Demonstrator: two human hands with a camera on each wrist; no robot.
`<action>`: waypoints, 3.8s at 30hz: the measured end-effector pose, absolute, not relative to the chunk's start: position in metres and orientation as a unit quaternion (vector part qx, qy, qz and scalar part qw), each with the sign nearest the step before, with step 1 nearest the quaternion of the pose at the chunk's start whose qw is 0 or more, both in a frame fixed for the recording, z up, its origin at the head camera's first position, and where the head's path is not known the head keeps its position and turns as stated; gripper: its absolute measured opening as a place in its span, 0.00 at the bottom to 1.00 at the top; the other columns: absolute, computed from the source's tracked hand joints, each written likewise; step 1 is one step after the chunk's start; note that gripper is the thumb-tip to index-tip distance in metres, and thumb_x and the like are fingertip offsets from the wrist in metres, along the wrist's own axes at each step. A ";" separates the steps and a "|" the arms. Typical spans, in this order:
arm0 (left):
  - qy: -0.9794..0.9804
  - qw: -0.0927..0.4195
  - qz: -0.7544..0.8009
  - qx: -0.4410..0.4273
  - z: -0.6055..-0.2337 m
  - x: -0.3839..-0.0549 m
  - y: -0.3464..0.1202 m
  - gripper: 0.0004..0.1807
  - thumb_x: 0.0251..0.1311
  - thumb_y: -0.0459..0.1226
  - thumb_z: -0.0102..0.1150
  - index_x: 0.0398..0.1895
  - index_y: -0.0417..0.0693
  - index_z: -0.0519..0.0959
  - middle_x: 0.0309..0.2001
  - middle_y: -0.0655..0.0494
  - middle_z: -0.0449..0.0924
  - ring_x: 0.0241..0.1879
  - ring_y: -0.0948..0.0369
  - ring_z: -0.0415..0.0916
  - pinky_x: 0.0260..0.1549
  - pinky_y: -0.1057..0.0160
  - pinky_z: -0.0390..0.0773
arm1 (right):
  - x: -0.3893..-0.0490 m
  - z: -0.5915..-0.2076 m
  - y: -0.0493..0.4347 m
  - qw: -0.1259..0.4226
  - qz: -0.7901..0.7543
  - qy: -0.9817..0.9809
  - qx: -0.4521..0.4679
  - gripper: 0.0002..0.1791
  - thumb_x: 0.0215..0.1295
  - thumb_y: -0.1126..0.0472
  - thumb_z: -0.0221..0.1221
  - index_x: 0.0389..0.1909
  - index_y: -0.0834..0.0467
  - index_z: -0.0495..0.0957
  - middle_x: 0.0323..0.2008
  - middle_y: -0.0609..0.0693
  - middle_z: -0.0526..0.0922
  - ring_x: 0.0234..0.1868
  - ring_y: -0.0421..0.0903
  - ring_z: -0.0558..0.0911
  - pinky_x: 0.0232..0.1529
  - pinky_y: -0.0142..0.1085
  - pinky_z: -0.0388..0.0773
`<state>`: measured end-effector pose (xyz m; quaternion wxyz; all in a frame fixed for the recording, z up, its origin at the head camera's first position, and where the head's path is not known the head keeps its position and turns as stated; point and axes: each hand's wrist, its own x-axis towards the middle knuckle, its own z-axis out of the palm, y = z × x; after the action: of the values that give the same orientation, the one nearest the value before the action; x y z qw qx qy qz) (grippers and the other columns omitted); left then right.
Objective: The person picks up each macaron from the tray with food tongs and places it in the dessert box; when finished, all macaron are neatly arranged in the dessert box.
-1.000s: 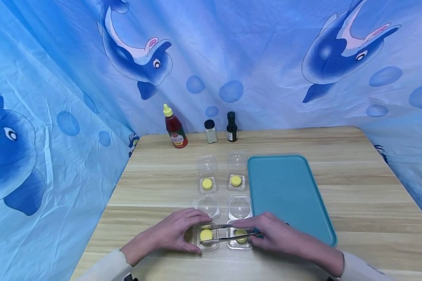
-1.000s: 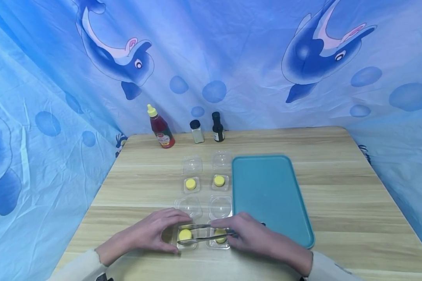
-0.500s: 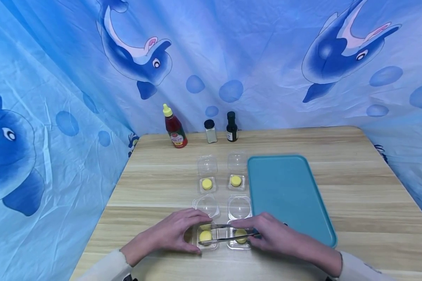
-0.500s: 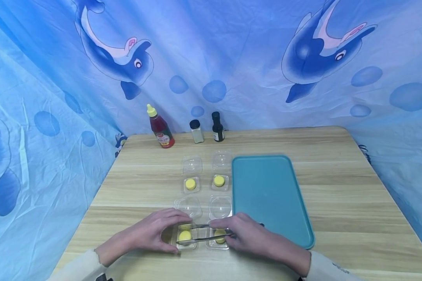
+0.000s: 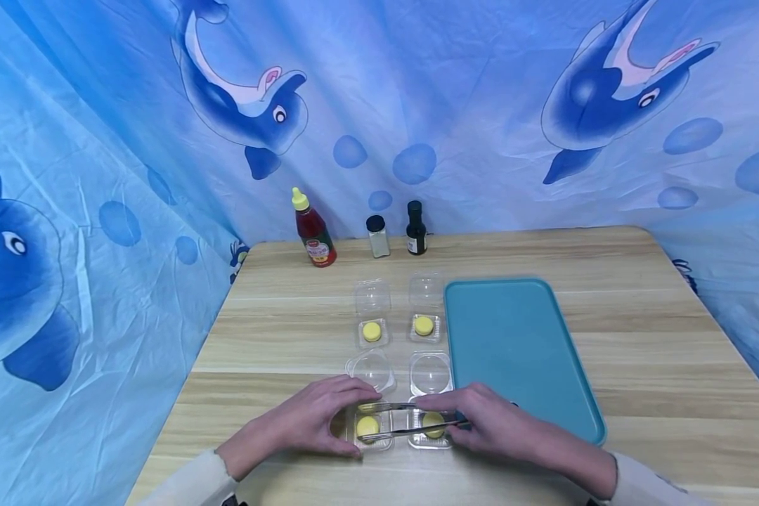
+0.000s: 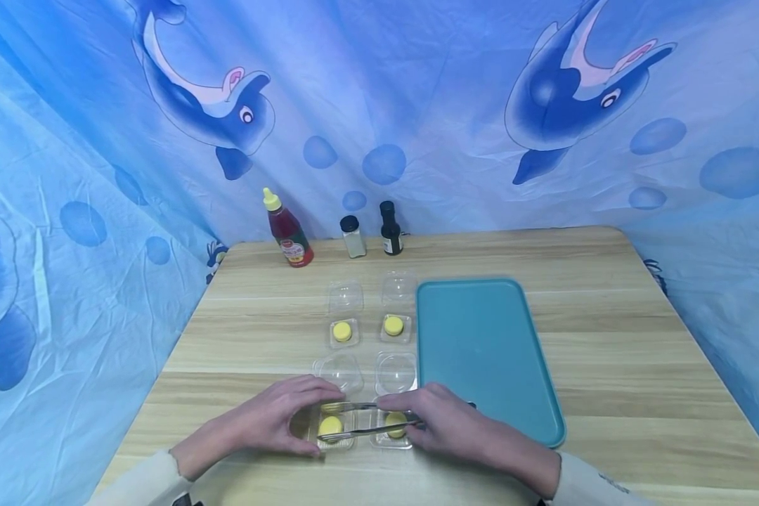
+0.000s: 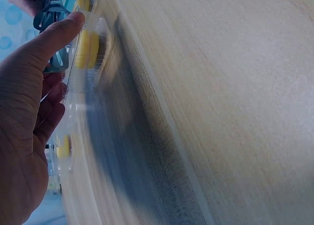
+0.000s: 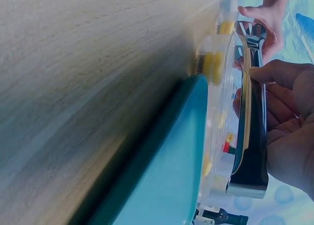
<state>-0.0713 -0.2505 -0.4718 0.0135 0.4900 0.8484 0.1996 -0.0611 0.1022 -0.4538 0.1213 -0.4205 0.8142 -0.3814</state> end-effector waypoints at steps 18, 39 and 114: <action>0.858 0.021 0.190 0.478 -0.471 -0.070 -0.251 0.48 0.51 0.61 0.80 0.72 0.51 0.75 0.68 0.63 0.77 0.67 0.61 0.75 0.65 0.53 0.79 | -0.063 -0.446 0.149 0.115 -0.437 0.803 -0.390 0.36 0.58 0.77 0.70 0.70 0.58 0.79 0.64 0.56 0.84 0.45 0.42 0.84 0.28 0.30 0.83; 0.867 0.014 0.169 0.468 -0.457 -0.074 -0.250 0.47 0.52 0.61 0.80 0.73 0.51 0.76 0.68 0.61 0.78 0.67 0.61 0.74 0.66 0.53 0.78 | -0.082 -0.436 0.297 -0.089 -0.335 0.929 -0.128 0.44 0.51 0.76 0.75 0.71 0.71 0.68 0.56 0.73 0.78 0.44 0.58 0.80 0.33 0.27 0.72; 0.920 0.106 0.262 0.271 -0.436 -0.285 -0.180 0.52 0.62 0.46 0.78 0.85 0.54 0.58 0.83 0.49 0.58 0.80 0.49 0.57 0.79 0.46 0.59 | -0.256 -0.449 0.148 0.076 -0.344 0.898 -0.265 0.47 0.70 0.55 0.71 0.82 0.65 0.57 0.80 0.64 0.62 0.75 0.66 0.68 0.74 0.61 0.67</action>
<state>-0.2848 -0.1800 -0.4356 0.1061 0.2709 0.9203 0.2616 -0.2562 0.1478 -0.4489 0.0763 -0.2653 0.8976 -0.3437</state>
